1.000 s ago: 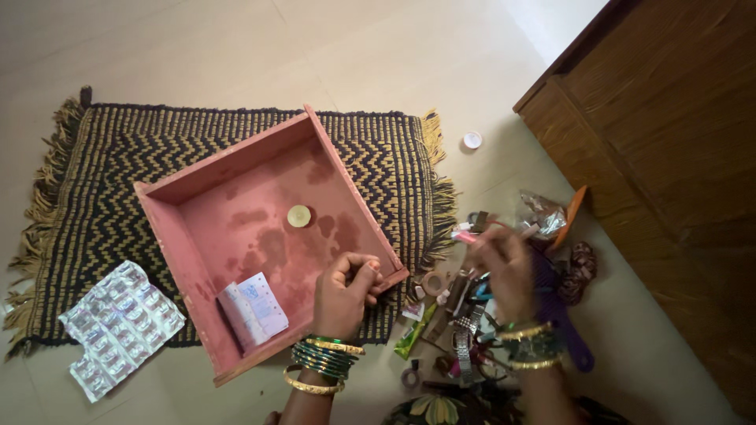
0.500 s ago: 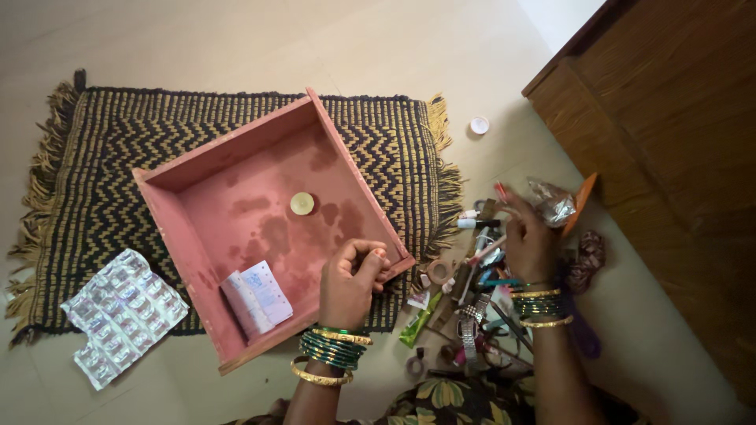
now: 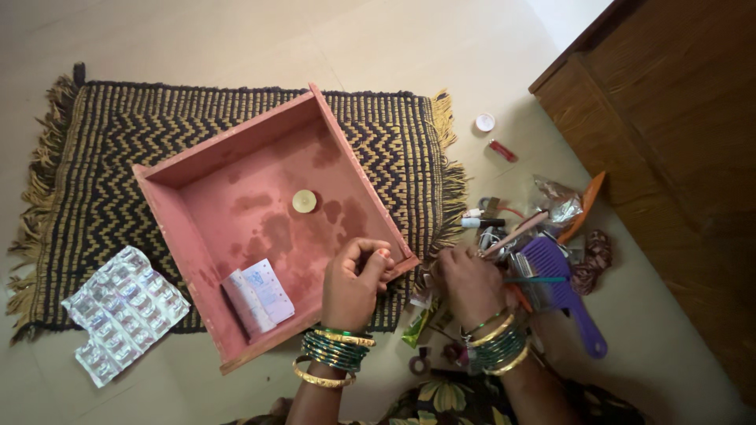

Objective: The person sits on a mat and sorts various household items in a wooden drawer, including medicine strips, a ten-rupee note, a purple comb, a wristwatch, and small containers, before placing them back inside.

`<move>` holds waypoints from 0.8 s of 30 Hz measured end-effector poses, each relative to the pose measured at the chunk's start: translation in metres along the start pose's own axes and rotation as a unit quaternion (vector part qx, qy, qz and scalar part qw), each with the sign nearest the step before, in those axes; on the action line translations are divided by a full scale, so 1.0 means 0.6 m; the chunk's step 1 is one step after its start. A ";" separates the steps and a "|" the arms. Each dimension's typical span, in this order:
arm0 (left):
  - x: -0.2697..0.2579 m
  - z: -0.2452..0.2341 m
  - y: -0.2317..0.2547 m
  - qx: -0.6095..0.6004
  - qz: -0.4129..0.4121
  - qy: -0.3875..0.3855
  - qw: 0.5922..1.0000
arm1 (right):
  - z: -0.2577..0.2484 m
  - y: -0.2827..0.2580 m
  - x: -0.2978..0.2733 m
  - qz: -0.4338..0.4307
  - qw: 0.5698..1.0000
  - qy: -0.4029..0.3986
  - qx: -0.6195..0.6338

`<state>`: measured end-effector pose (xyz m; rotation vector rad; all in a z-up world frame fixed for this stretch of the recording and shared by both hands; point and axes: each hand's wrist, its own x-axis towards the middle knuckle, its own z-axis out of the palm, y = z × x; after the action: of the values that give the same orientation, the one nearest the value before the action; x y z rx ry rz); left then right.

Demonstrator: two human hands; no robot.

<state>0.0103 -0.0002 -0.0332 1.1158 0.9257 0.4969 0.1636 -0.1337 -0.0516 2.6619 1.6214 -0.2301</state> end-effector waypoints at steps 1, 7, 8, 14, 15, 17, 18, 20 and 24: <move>-0.002 0.002 0.002 0.000 0.001 -0.001 1.000 | -0.008 0.006 0.005 0.001 1.000 0.001 0.000; -0.023 0.029 0.017 0.013 -0.040 -0.108 0.993 | -0.109 0.033 0.004 0.064 0.807 -0.118 0.575; -0.028 0.034 0.018 0.002 -0.073 -0.140 0.987 | -0.121 0.019 -0.009 0.071 0.843 -0.116 0.520; -0.022 0.026 -0.001 -0.015 -0.037 -0.160 0.986 | -0.089 0.024 -0.013 0.046 0.877 -0.030 0.478; -0.018 0.025 -0.002 -0.052 -0.084 -0.130 0.987 | -0.070 0.045 0.001 0.146 0.884 -0.012 0.443; -0.016 0.019 0.004 -0.027 -0.078 -0.105 0.991 | -0.035 0.089 0.027 0.087 0.948 0.140 0.271; -0.016 0.017 0.008 -0.001 -0.075 -0.082 0.994 | -0.021 0.105 0.030 0.088 0.948 0.142 0.271; -0.016 0.021 0.014 0.002 -0.076 -0.083 0.994 | -0.002 0.127 0.034 0.043 0.971 0.212 0.105; -0.017 0.024 0.013 -0.102 -0.092 -0.097 0.986 | 0.015 0.122 0.038 0.022 0.974 0.203 0.094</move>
<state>0.0176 -0.0128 -0.0199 0.8671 0.7802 0.3170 0.2377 -0.1483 -0.0684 3.0430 1.7095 0.1854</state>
